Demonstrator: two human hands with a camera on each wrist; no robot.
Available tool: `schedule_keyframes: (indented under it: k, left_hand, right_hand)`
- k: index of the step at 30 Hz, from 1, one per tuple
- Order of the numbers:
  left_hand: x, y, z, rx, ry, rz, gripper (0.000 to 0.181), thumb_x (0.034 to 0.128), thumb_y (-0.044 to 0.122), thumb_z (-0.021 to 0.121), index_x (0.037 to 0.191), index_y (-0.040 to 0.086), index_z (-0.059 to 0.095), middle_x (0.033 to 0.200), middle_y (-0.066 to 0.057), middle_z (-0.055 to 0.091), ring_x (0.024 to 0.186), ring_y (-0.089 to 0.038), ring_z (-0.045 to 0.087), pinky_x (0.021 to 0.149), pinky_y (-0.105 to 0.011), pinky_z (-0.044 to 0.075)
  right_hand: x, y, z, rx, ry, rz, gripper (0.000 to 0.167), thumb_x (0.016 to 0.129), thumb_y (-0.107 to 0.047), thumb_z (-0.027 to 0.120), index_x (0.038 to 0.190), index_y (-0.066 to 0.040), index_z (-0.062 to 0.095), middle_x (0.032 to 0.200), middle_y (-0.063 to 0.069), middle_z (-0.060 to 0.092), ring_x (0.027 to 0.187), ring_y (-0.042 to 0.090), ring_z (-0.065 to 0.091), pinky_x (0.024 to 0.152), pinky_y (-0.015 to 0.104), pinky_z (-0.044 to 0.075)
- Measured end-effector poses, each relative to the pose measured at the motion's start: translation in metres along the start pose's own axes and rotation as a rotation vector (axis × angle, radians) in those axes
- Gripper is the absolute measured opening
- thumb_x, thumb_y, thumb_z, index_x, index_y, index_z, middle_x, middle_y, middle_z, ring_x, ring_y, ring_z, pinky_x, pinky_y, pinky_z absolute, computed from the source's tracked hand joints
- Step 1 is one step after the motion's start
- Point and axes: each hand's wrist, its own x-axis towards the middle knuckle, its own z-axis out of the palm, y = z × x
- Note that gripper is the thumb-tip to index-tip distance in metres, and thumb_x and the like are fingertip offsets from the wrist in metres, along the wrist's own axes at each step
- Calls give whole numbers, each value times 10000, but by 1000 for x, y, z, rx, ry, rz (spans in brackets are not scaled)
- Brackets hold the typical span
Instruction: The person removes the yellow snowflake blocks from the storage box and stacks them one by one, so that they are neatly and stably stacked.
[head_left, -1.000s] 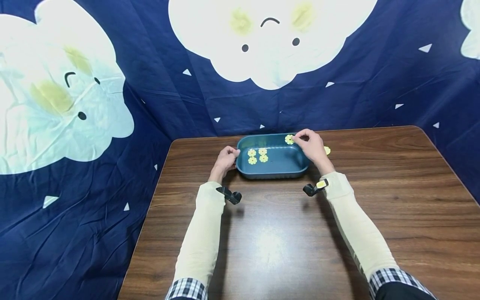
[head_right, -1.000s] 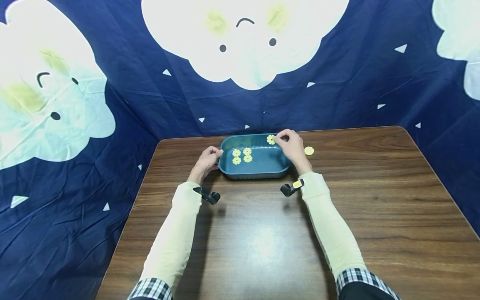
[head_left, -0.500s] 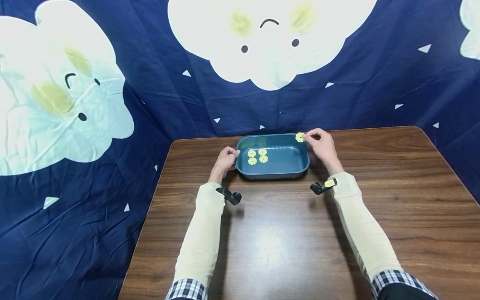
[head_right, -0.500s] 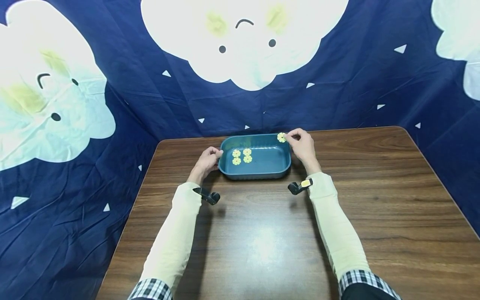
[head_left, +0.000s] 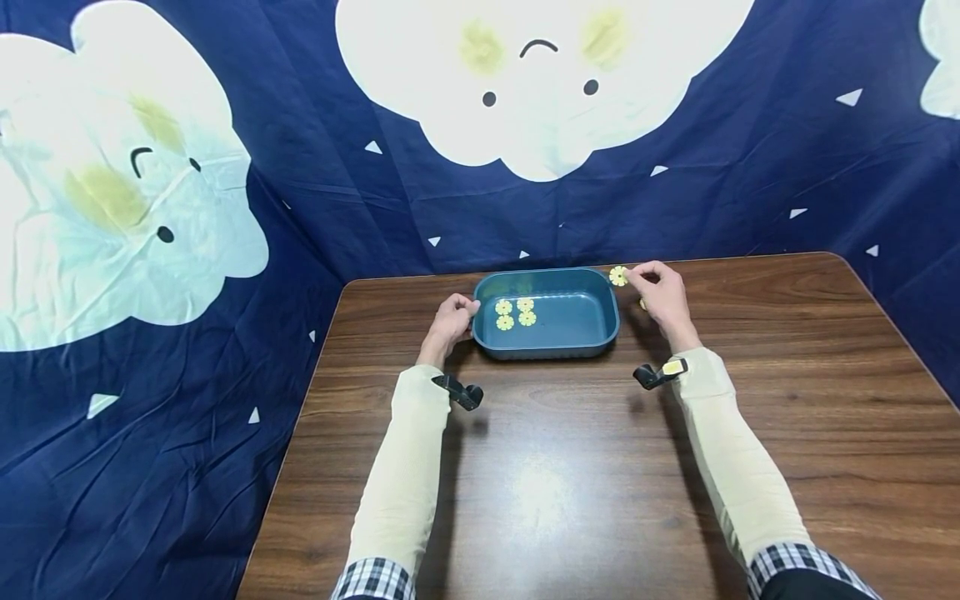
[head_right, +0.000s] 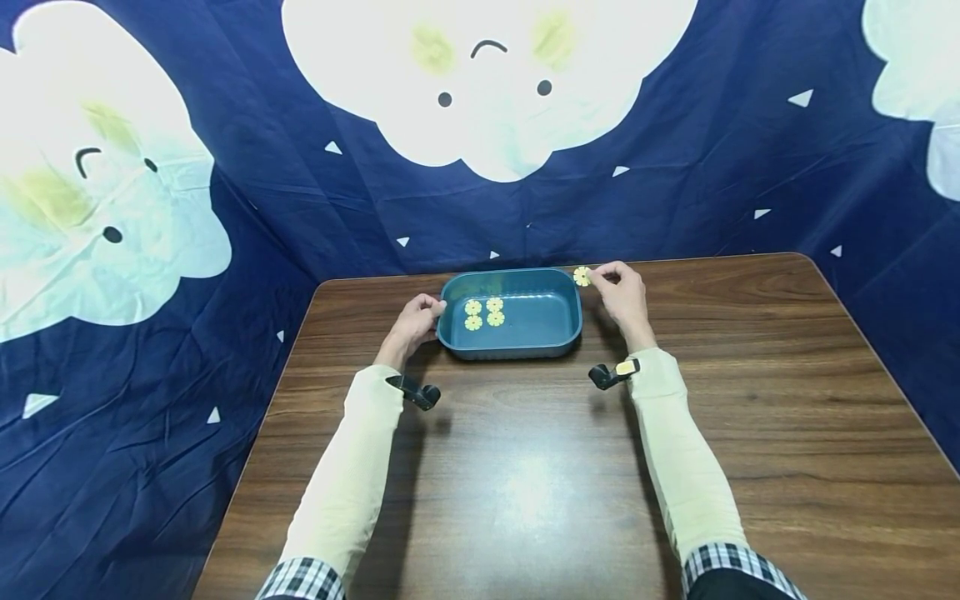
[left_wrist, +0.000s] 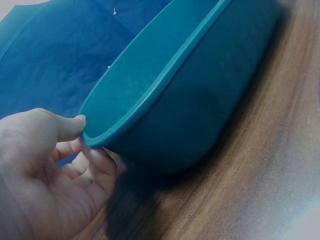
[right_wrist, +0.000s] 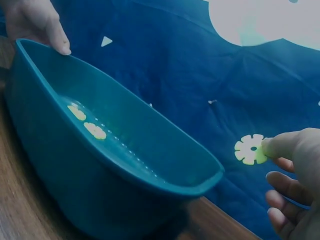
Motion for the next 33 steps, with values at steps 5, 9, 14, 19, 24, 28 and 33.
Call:
schedule_keyframes:
  k: [5, 9, 14, 19, 24, 28, 33]
  left_hand:
    - [0, 0, -1, 4, -2, -2, 177, 984, 226, 542, 867, 121, 462, 936, -31, 470, 688, -129, 457, 594, -237, 451]
    - [1, 0, -1, 7, -2, -6, 179, 985, 227, 541, 861, 125, 461, 935, -31, 473, 681, -128, 456, 594, -237, 443]
    - [2, -1, 0, 8, 0, -8, 175, 986, 231, 538, 872, 122, 462, 932, -33, 470, 682, -122, 462, 595, -230, 448]
    - [2, -2, 0, 11, 5, 1, 175, 985, 233, 541, 898, 99, 469, 933, -45, 473, 694, -132, 455, 623, -248, 451]
    - [1, -2, 0, 22, 11, 14, 175, 986, 230, 537, 890, 97, 476, 891, -38, 465, 683, -128, 454, 612, -247, 452]
    - [1, -2, 0, 25, 1, -2, 173, 988, 246, 535, 916, 101, 475, 889, -33, 452, 706, -132, 451, 635, -247, 447]
    - [-1, 0, -1, 25, -7, -10, 170, 988, 259, 533, 906, 124, 472, 879, -24, 450, 710, -126, 455, 645, -258, 450]
  right_hand:
    - [2, 8, -5, 24, 13, 13, 286, 886, -296, 685, 968, -32, 612, 867, -136, 533, 810, 17, 475, 722, 162, 385]
    - [4, 15, -8, 20, 35, 22, 266, 884, -320, 685, 940, -68, 619, 832, -156, 534, 793, 13, 478, 714, 159, 387]
    - [4, 22, -14, 2, 49, 46, 272, 885, -354, 677, 935, -92, 627, 820, -173, 536, 797, 9, 479, 724, 163, 382]
    - [5, 31, -18, -19, 74, 76, 266, 882, -358, 677, 927, -101, 626, 807, -182, 530, 799, 14, 478, 727, 168, 380]
    - [7, 40, -21, -58, 81, 126, 289, 881, -375, 672, 944, -98, 618, 801, -163, 518, 784, 24, 469, 713, 166, 378]
    - [7, 45, -24, -103, 64, 166, 340, 889, -398, 649, 998, -79, 613, 818, -131, 514, 787, 44, 464, 721, 176, 371]
    - [6, 49, -26, -157, 64, 204, 378, 890, -427, 629, 1018, -72, 615, 884, -78, 552, 877, 119, 483, 772, 198, 357]
